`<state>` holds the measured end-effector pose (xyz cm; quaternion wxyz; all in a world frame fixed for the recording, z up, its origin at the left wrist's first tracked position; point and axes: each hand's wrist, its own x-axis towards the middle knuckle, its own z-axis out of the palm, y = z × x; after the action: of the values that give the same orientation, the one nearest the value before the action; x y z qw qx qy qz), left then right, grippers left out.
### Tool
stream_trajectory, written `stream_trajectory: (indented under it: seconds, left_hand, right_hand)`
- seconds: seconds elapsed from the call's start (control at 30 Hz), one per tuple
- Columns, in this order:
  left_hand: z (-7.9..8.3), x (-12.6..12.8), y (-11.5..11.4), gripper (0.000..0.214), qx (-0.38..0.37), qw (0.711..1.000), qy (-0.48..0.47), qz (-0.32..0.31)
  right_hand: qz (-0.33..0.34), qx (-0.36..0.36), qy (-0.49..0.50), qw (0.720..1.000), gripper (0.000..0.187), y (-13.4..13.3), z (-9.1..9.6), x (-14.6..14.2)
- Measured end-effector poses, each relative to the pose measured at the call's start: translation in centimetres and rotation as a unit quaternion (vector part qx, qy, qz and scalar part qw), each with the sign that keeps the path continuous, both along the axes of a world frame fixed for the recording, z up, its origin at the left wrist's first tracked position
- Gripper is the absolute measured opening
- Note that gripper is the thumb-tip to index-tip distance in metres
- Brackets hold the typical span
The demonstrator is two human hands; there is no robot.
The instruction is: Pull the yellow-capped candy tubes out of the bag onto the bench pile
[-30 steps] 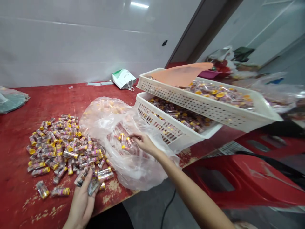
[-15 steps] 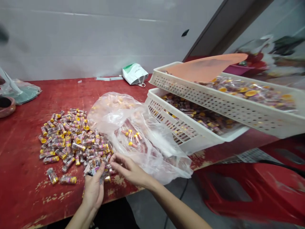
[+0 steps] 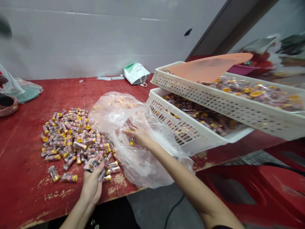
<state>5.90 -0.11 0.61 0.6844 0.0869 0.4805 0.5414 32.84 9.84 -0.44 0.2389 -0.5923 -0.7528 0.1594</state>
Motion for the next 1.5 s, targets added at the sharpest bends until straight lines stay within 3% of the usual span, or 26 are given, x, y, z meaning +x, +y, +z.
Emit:
stream_trajectory:
  seconds: [0.07,0.17,0.33,0.47,0.63,0.97,1.03,1.13,1.2,1.33,1.5]
  left_hand:
    - [0.1,-0.3,0.2,0.028,-0.006,1.000,-0.009,0.012]
    - [0.0,-0.8,0.6,0.021,-0.026,0.998,-0.006,0.060]
    - [-0.1,-1.1,0.9,0.021,-0.074,0.992,-0.019,0.099]
    - [0.1,-1.5,0.5,0.015,-0.075,0.992,-0.037,0.094]
    - [0.1,-1.9,-0.5,0.020,-0.052,0.994,-0.045,0.089]
    - [0.5,-1.5,-2.5,0.046,0.025,0.999,-0.036,0.012]
    - [0.5,-1.5,-2.7,0.045,0.039,0.999,-0.024,0.001]
    - [0.4,-1.7,-3.0,0.046,0.058,0.998,-0.003,0.003]
    - [0.4,-1.8,-3.2,0.053,0.072,0.997,0.005,-0.003]
    - [0.3,-1.8,-3.7,0.068,0.084,0.996,0.020,-0.033]
    - [0.0,-1.8,-3.5,0.071,0.085,0.995,0.030,-0.035]
  right_hand:
    - [-0.012,0.007,0.004,1.000,0.028,0.1,-0.5,0.9]
    - [-0.027,0.021,0.025,0.999,0.025,-3.0,-0.6,-0.4]
    - [0.016,0.045,0.220,0.974,0.027,-11.9,0.1,-7.5]
    - [0.032,0.091,0.267,0.959,0.030,-15.4,0.2,-11.8]
    - [0.031,0.123,0.258,0.958,0.034,-15.3,0.2,-12.6]
    - [0.029,0.185,0.224,0.956,0.049,-16.4,1.4,-13.8]
    - [0.020,0.164,0.249,0.954,0.051,-16.9,1.5,-14.1]
    - [0.070,0.066,0.281,0.955,0.053,-17.3,1.5,-14.1]
    - [0.082,0.040,0.298,0.950,0.054,-17.2,1.4,-14.1]
    - [0.016,0.108,0.337,0.935,0.050,-16.6,0.7,-14.7]
    - [-0.022,0.154,0.353,0.923,0.045,-15.6,0.1,-15.7]
